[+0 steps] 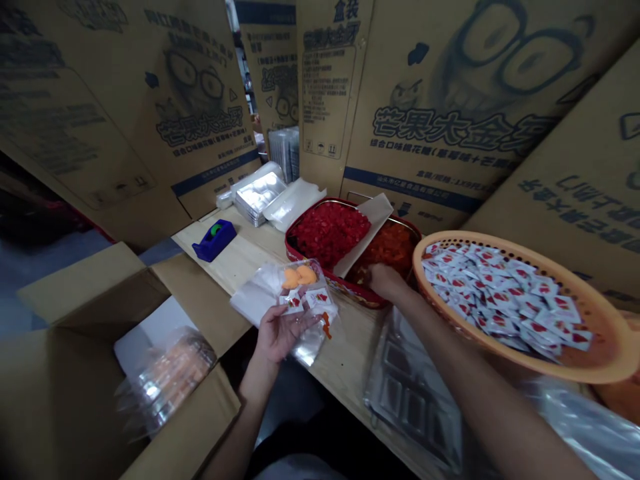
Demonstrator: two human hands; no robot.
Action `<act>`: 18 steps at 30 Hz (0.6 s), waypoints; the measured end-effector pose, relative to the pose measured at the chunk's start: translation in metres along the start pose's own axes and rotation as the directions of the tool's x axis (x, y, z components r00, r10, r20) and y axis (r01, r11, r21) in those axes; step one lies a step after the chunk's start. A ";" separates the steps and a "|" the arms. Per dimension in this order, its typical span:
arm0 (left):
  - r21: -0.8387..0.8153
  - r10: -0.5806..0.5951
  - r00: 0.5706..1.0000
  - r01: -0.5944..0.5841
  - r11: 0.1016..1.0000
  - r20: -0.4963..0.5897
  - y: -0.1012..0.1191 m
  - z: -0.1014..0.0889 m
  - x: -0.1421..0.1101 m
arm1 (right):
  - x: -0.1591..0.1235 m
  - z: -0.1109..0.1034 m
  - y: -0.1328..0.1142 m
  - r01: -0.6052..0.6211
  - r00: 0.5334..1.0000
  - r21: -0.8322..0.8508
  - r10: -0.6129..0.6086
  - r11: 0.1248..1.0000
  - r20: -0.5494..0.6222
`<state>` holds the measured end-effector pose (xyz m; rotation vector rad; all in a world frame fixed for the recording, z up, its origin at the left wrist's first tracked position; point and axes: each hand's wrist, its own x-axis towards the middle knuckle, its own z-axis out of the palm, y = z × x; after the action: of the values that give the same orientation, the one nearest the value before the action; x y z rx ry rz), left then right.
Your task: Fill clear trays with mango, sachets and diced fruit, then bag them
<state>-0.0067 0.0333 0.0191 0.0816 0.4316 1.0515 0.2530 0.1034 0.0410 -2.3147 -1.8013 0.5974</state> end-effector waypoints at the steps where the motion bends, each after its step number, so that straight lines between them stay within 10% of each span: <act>1: 0.002 0.001 1.000 -0.002 1.000 0.003 0.000 0.000 0.000 | 0.004 0.004 0.002 0.030 0.998 0.005 -0.030 1.000 0.057; 5: 0.001 -0.002 1.000 0.002 1.000 -0.008 0.000 0.000 0.001 | 0.014 0.016 0.008 0.123 0.974 0.077 -0.135 0.990 0.181; 18: -0.005 0.033 0.999 -0.033 0.999 0.025 0.006 -0.004 0.001 | 0.012 0.003 0.020 0.065 0.994 0.393 -0.095 0.917 0.057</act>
<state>-0.0124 0.0367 0.0166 0.0976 0.4064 1.0829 0.2721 0.1096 0.0289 -1.9658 -1.6166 0.9453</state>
